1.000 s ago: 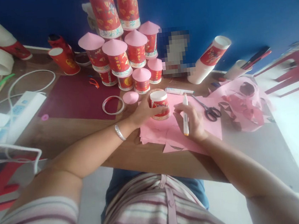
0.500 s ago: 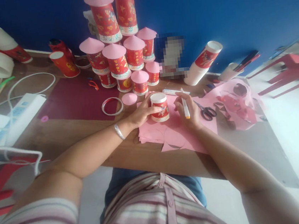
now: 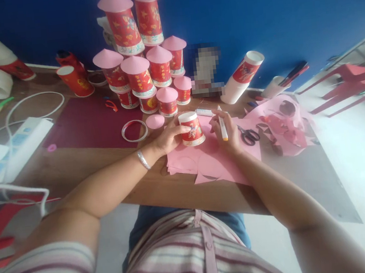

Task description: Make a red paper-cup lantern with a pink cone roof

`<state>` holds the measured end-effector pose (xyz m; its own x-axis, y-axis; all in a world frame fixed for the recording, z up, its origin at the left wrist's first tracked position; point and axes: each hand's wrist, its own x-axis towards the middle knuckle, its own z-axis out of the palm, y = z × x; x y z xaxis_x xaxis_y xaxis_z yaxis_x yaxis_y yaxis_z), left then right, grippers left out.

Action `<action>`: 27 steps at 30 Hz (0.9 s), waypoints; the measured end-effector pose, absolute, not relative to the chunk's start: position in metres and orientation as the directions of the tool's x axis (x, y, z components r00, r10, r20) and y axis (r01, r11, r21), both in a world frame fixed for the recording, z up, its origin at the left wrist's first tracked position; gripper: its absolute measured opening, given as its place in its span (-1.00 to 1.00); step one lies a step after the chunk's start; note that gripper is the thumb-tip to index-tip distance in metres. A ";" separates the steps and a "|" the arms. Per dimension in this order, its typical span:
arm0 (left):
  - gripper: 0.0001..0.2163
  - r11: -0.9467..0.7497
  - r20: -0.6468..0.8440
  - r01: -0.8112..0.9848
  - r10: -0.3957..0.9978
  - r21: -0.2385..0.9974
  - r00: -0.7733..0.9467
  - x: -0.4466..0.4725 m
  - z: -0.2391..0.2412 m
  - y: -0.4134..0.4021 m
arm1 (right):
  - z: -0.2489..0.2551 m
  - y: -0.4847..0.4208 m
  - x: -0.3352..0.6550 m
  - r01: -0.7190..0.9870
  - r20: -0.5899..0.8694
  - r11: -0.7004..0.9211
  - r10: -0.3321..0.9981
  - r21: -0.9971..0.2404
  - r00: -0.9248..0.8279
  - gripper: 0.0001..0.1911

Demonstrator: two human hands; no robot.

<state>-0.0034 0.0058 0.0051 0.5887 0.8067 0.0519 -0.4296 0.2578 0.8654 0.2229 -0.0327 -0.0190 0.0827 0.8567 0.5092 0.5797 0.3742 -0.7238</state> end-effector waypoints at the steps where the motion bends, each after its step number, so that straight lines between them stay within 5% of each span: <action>1: -0.62 0.243 0.062 -0.431 0.810 0.869 0.583 -0.004 0.004 0.006 | -0.018 -0.033 0.223 0.574 0.515 0.385 0.854 -0.723 0.076 -0.70; 6: -0.48 -0.056 0.196 -0.279 0.840 0.959 0.505 -0.004 0.004 0.004 | -0.012 -0.036 0.226 0.562 0.569 0.448 0.821 -0.695 0.049 -0.54; 9: -0.41 -0.210 0.261 -0.156 0.753 0.965 0.604 -0.003 0.005 -0.001 | -0.008 -0.037 0.225 0.530 0.559 0.434 0.824 -0.728 0.093 -0.54; 14: -0.35 -0.208 0.262 -0.164 0.647 0.964 0.716 -0.005 0.008 -0.002 | -0.008 -0.035 0.224 0.268 0.386 0.325 0.895 -0.907 0.224 -0.67; 19: -0.56 -0.202 0.273 -0.200 0.846 0.959 0.458 -0.013 0.007 0.015 | -0.012 -0.031 0.226 0.019 0.209 0.212 0.939 -0.977 0.274 -0.63; 22: -0.74 -0.355 0.326 0.034 0.889 0.934 0.321 -0.018 0.002 0.029 | -0.015 -0.029 0.228 -0.058 0.121 0.141 0.958 -0.988 0.262 -0.58; 27: -0.87 -0.587 0.305 0.520 0.792 0.621 0.530 -0.021 -0.008 0.040 | -0.016 -0.027 0.228 -0.117 0.079 0.113 0.961 -0.987 0.266 -0.58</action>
<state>-0.0214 0.0397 -0.0075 0.5297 0.7916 0.3046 0.5200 -0.5868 0.6207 0.2282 -0.0270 -0.0160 0.2662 0.9607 0.0786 -0.1169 0.1131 -0.9867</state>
